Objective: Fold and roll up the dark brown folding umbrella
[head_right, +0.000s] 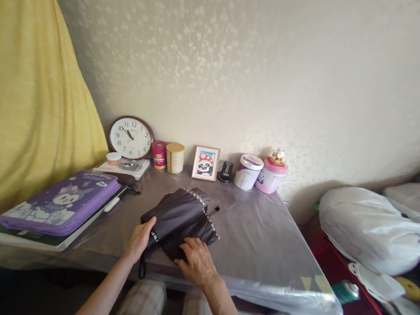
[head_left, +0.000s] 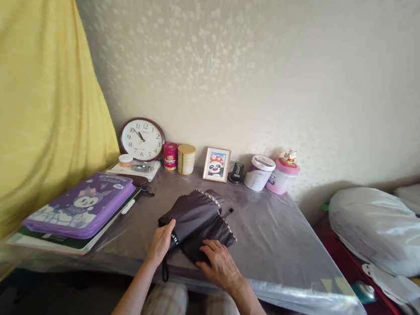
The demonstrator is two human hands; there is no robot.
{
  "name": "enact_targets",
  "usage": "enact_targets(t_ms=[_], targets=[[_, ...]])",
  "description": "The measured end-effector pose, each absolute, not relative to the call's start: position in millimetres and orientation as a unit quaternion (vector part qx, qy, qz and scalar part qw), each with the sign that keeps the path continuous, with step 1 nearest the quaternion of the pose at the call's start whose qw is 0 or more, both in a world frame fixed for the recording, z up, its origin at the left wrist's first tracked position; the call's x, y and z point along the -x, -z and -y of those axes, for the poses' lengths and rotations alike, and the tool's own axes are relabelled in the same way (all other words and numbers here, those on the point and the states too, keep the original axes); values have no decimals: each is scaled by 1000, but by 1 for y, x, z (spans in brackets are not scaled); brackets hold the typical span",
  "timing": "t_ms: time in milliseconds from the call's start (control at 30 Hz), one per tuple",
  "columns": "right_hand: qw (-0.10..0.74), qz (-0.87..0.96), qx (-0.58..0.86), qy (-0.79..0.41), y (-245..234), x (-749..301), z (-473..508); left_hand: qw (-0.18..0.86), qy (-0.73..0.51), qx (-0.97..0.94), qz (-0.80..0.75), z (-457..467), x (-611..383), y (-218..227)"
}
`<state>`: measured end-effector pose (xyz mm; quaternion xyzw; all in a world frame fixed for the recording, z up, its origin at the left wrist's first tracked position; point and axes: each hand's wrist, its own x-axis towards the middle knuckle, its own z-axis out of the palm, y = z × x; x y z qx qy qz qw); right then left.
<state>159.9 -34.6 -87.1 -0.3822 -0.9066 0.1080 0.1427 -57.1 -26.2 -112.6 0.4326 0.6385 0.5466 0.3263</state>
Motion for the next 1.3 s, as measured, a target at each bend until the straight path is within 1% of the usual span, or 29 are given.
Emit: enact_targets(t_ms=[267, 467, 667, 1000, 1300], targets=[[152, 906, 391, -56, 84, -169, 28, 344, -548, -429, -631, 27, 59, 108], [169, 913, 367, -63, 70, -173, 36, 355, -539, -445, -620, 28, 58, 104], [166, 916, 361, -64, 71, -174, 36, 352, -533, -459, -618, 27, 57, 103], [141, 897, 417, -38, 69, -185, 32, 333, -529, -471, -623, 27, 54, 109], [169, 875, 451, -34, 67, -186, 31, 316, -529, -475, -628, 28, 52, 107]])
